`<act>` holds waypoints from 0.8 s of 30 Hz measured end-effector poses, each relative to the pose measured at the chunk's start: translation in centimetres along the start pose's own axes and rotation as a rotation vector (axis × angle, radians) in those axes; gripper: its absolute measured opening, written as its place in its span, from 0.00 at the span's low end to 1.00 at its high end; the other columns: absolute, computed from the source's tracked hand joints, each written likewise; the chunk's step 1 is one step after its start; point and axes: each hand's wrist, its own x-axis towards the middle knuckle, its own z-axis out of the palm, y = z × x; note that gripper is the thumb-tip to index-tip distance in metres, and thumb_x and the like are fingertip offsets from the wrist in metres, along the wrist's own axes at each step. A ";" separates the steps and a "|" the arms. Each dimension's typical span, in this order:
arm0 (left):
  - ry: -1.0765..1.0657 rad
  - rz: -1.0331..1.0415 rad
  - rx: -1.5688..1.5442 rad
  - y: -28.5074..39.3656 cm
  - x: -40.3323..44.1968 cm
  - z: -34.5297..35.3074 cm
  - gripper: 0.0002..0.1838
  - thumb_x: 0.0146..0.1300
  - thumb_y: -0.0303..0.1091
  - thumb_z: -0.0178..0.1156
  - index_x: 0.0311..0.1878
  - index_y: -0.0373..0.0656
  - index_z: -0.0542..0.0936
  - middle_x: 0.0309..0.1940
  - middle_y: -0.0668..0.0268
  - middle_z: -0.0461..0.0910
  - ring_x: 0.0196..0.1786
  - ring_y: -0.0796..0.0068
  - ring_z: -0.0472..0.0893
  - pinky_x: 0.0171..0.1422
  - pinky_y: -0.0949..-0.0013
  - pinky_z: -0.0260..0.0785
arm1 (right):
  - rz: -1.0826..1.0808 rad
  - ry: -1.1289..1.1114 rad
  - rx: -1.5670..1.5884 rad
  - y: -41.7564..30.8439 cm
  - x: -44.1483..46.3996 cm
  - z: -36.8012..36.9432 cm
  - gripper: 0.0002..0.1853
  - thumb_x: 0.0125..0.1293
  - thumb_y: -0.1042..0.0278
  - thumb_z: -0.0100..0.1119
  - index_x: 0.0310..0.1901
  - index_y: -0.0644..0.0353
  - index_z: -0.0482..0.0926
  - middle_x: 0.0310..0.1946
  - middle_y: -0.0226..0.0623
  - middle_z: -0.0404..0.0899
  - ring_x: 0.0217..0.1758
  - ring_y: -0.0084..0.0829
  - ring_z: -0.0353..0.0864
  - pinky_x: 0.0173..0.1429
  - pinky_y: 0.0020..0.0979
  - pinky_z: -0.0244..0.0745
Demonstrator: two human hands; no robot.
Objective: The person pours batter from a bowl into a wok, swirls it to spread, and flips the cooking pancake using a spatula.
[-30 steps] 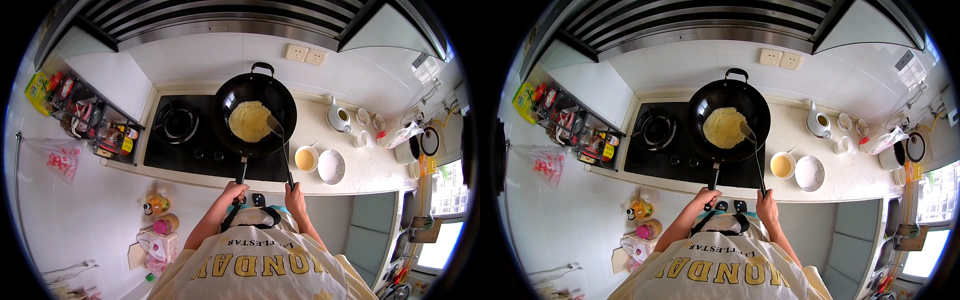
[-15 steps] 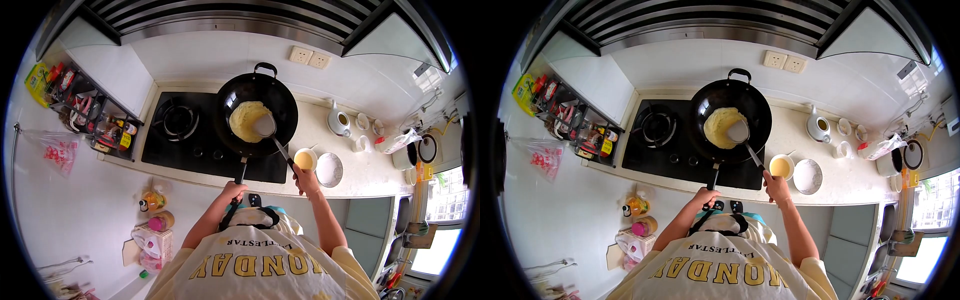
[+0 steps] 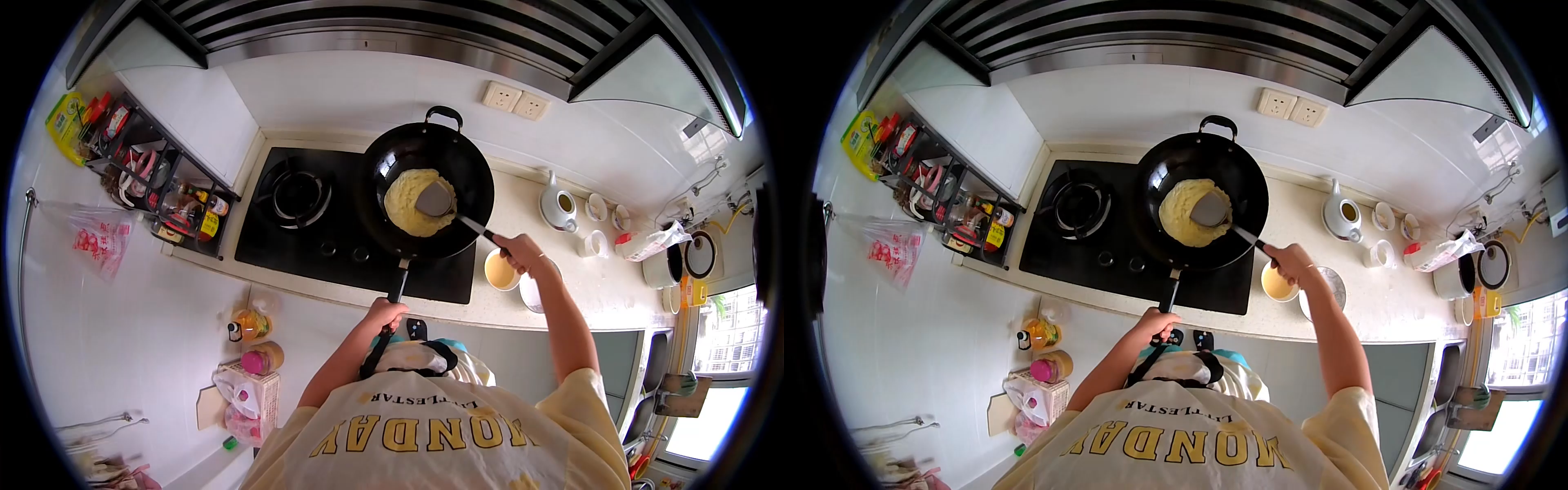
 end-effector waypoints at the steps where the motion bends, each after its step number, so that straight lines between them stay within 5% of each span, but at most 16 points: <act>1: 0.000 -0.002 0.004 0.0 0.0 0.0 0.19 0.56 0.33 0.64 0.15 0.47 0.67 0.11 0.70 0.67 0.12 0.78 0.66 0.20 0.68 0.62 | -0.009 0.057 -0.058 -1.0 -0.7 -0.6 0.27 0.66 0.43 0.58 0.20 0.58 0.71 0.09 0.25 0.57 0.09 0.20 0.51 0.14 0.27 0.45; 8: 0.010 -0.015 -0.012 0.2 -0.3 0.2 0.19 0.56 0.34 0.64 0.15 0.47 0.66 0.11 0.70 0.67 0.12 0.78 0.65 0.21 0.68 0.62 | -0.142 0.048 -0.075 -2.2 -0.6 -3.7 0.26 0.67 0.45 0.57 0.20 0.59 0.71 0.07 0.23 0.55 0.07 0.20 0.49 0.12 0.28 0.44; 17: 0.007 -0.011 0.013 0.1 -0.1 0.1 0.20 0.56 0.34 0.64 0.14 0.48 0.65 0.11 0.71 0.66 0.12 0.80 0.65 0.20 0.69 0.60 | -0.055 -0.042 -0.261 -2.9 -0.8 -5.0 0.26 0.66 0.45 0.58 0.19 0.60 0.75 0.06 0.23 0.55 0.07 0.18 0.48 0.13 0.26 0.42; 23: 0.006 -0.011 0.001 0.3 -0.5 0.3 0.19 0.56 0.33 0.64 0.15 0.48 0.65 0.12 0.71 0.67 0.12 0.79 0.65 0.20 0.69 0.59 | -0.150 0.040 -0.146 -2.9 0.3 -6.0 0.25 0.66 0.45 0.58 0.22 0.60 0.76 0.08 0.22 0.55 0.08 0.18 0.49 0.14 0.25 0.44; 24: 0.009 -0.006 0.009 0.3 -0.5 0.3 0.19 0.56 0.34 0.64 0.15 0.48 0.66 0.12 0.71 0.67 0.12 0.79 0.65 0.20 0.69 0.60 | -0.133 -0.028 -0.111 -3.3 -0.1 -6.4 0.23 0.67 0.45 0.57 0.29 0.60 0.77 0.10 0.22 0.57 0.09 0.17 0.49 0.14 0.25 0.44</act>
